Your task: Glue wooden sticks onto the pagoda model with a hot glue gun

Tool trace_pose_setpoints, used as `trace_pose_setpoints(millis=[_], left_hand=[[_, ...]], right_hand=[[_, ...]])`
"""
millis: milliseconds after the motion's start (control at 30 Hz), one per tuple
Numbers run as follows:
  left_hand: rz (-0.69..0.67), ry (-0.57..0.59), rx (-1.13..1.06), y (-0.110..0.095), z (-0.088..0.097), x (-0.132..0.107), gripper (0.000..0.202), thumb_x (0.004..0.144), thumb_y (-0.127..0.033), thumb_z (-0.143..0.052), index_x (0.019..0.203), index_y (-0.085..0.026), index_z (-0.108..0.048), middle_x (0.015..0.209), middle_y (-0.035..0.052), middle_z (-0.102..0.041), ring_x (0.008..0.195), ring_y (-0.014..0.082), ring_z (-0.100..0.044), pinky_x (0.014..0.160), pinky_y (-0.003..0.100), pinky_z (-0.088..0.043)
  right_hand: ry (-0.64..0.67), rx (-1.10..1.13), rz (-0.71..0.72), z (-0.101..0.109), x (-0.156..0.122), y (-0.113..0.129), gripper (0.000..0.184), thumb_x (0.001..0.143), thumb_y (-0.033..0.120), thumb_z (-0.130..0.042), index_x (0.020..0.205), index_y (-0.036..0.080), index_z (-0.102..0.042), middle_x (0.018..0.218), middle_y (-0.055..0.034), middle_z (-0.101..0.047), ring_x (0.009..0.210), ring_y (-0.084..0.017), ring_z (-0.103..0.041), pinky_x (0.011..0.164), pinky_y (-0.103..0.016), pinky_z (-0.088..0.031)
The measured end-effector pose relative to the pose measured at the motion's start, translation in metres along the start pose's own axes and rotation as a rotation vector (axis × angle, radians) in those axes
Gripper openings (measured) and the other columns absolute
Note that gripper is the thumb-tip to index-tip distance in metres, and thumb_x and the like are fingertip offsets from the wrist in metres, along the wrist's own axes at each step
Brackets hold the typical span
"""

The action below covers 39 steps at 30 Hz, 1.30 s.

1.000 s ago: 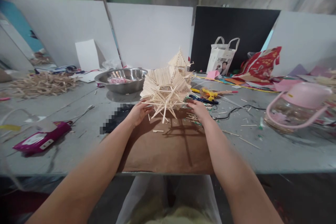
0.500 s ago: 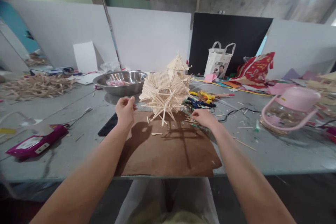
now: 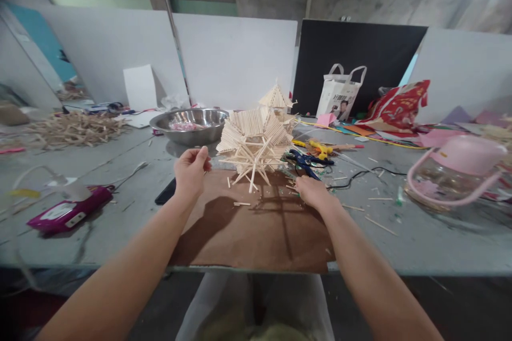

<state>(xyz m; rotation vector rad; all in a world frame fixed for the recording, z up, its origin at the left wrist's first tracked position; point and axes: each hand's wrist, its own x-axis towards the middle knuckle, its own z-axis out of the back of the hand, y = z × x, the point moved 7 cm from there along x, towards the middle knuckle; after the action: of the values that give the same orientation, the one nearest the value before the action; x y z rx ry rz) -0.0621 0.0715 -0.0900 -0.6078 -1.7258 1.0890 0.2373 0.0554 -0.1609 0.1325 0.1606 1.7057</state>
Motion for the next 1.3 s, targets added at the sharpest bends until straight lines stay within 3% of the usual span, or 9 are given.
trace_pose_setpoints(millis=[133, 233, 300, 367, 467, 567, 667, 967, 1300], left_hand=[[0.054, 0.026, 0.001, 0.007, 0.003, -0.008, 0.033, 0.073, -0.042, -0.049, 0.052, -0.016, -0.047, 0.042, -0.0047, -0.046, 0.035, 0.0058, -0.041, 0.036, 0.018, -0.034], [0.198, 0.091, 0.023, 0.012, 0.001, -0.015, 0.033, 0.071, -0.043, -0.05, 0.052, -0.016, -0.046, 0.041, -0.0051, -0.045, 0.033, 0.0055, -0.041, 0.035, 0.017, -0.034], [0.307, 0.176, 0.026, 0.015, -0.002, -0.025, 0.028, 0.067, -0.039, -0.057, 0.055, -0.016, -0.046, 0.046, -0.0044, -0.049, 0.033, 0.0051, -0.042, 0.033, 0.017, -0.034], [0.376, 0.245, 0.022, 0.015, -0.005, -0.041, 0.021, 0.061, -0.031, -0.062, 0.061, -0.015, -0.049, 0.054, -0.0024, -0.055, 0.033, 0.0058, -0.044, 0.031, 0.017, -0.034], [0.617, 0.47, -0.027, 0.025, -0.019, -0.081, 0.019, 0.058, -0.021, -0.065, 0.073, -0.015, -0.054, 0.051, -0.0032, -0.053, 0.033, 0.0067, -0.046, 0.03, 0.017, -0.035], [0.788, 0.589, -0.062, 0.032, -0.03, -0.117, 0.022, 0.058, -0.02, -0.067, 0.076, -0.015, -0.056, 0.046, -0.0035, -0.051, 0.033, 0.0074, -0.045, 0.03, 0.018, -0.038], [0.864, 0.64, -0.211, 0.031, -0.044, -0.136, 0.023, 0.058, -0.021, -0.069, 0.077, -0.013, -0.059, 0.056, -0.0008, -0.057, 0.034, 0.0056, -0.046, 0.032, 0.017, -0.04], [0.887, 0.43, -0.459, 0.031, -0.059, -0.135, 0.005, 0.069, -0.013, -0.059, 0.066, -0.011, -0.056, 0.053, 0.0007, -0.057, 0.037, 0.0065, -0.05, 0.036, 0.016, -0.043], [0.868, 0.221, -0.496, 0.043, -0.06, -0.126, 0.01, 0.074, -0.007, -0.051, 0.067, -0.013, -0.049, 0.058, 0.0015, -0.06, 0.048, 0.0077, -0.058, 0.045, 0.015, -0.049]], right_hand=[[-0.066, 0.066, -0.062, 0.013, -0.001, -0.008, 0.019, 0.081, 0.023, -0.037, 0.082, 0.015, -0.054, 0.076, -0.0115, -0.061, 0.071, -0.02, -0.055, 0.058, -0.027, -0.032], [-0.148, 0.151, -0.097, 0.031, -0.005, -0.016, 0.021, 0.082, 0.026, -0.031, 0.085, 0.017, -0.05, 0.069, -0.0058, -0.059, 0.062, -0.017, -0.054, 0.056, -0.027, -0.035], [-0.209, 0.403, -0.071, 0.043, -0.012, -0.016, 0.018, 0.081, 0.029, -0.033, 0.086, 0.018, -0.047, 0.067, -0.0012, -0.056, 0.055, -0.012, -0.051, 0.055, -0.025, -0.037], [-0.22, 0.876, -0.025, 0.045, -0.021, -0.008, 0.016, 0.077, 0.032, -0.043, 0.084, 0.019, -0.047, 0.066, 0.0023, -0.053, 0.049, -0.009, -0.048, 0.051, -0.022, -0.038], [-0.026, 1.396, -0.033, 0.023, -0.036, 0.021, 0.021, 0.065, 0.028, -0.059, 0.08, 0.018, -0.049, 0.063, 0.0039, -0.054, 0.045, -0.006, -0.047, 0.045, -0.02, -0.038], [0.171, 1.586, -0.123, -0.008, -0.047, 0.057, 0.024, 0.062, 0.02, -0.062, 0.082, 0.018, -0.048, 0.06, 0.0034, -0.057, 0.042, -0.006, -0.047, 0.041, -0.019, -0.038], [0.173, 1.672, -0.188, -0.026, -0.045, 0.079, 0.028, 0.062, 0.015, -0.061, 0.085, 0.018, -0.044, 0.058, 0.0036, -0.059, 0.039, -0.006, -0.048, 0.04, -0.019, -0.04], [0.11, 1.833, -0.223, -0.032, -0.034, 0.092, 0.032, 0.063, 0.01, -0.062, 0.086, 0.019, -0.041, 0.055, 0.0061, -0.058, 0.039, -0.006, -0.049, 0.041, -0.018, -0.043], [0.171, 1.981, -0.251, -0.045, -0.034, 0.095, 0.006, 0.07, 0.01, -0.057, 0.074, 0.013, -0.057, 0.059, 0.0006, -0.063, 0.042, -0.004, -0.051, 0.043, -0.017, -0.045]])
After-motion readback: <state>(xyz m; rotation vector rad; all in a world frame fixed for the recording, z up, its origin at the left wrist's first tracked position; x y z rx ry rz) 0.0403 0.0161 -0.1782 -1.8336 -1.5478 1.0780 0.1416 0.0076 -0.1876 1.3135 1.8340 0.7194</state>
